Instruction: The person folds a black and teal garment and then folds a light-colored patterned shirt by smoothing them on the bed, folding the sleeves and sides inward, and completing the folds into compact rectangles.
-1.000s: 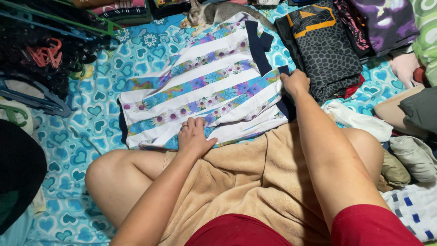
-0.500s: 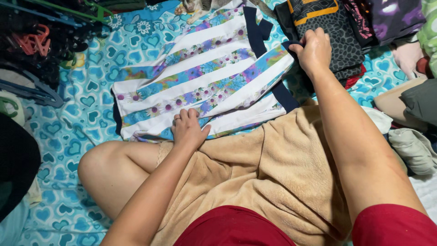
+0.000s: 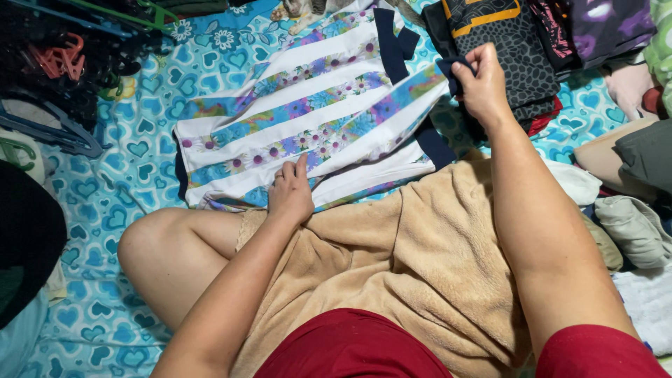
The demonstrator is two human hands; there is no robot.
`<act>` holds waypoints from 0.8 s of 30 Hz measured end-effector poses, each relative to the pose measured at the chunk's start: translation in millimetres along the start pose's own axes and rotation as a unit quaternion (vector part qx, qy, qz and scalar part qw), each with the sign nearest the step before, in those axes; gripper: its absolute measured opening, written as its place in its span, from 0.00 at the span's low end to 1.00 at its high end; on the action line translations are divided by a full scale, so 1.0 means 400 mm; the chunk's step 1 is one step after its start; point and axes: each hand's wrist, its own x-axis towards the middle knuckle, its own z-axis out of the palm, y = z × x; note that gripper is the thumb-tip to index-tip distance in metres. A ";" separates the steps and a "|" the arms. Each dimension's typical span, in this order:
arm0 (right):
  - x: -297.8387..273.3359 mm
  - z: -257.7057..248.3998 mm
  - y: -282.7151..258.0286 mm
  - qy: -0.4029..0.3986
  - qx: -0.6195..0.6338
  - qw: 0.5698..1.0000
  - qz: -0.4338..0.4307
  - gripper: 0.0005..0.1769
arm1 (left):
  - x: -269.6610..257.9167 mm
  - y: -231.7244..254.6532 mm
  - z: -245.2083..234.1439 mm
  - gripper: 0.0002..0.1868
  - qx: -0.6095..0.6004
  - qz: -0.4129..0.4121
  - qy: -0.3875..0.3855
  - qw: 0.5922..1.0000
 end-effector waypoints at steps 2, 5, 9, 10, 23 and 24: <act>0.040 -0.003 0.023 0.040 -0.052 0.992 -0.107 0.12 | -0.024 0.013 -0.015 0.48 -0.019 0.030 0.007 0.999; 0.123 -0.013 0.023 0.105 -0.053 0.969 -0.217 0.12 | -0.072 0.042 -0.059 0.52 -0.017 0.025 -0.089 0.996; 0.184 0.030 -0.037 -0.002 -0.030 0.993 -0.114 0.14 | -0.113 0.077 -0.104 0.56 0.015 -0.007 -0.165 0.986; 0.188 0.043 -0.057 -0.002 -0.030 0.993 -0.117 0.14 | -0.108 0.084 -0.113 0.58 0.042 -0.015 -0.182 0.982; 0.202 0.177 -0.226 -0.179 -0.183 0.942 -0.217 0.25 | 0.073 -0.213 -0.205 0.32 0.061 -0.037 -0.294 0.953; 0.227 0.178 -0.213 -0.148 -0.162 0.938 -0.268 0.26 | 0.067 -0.249 -0.213 0.30 0.023 -0.012 -0.283 0.959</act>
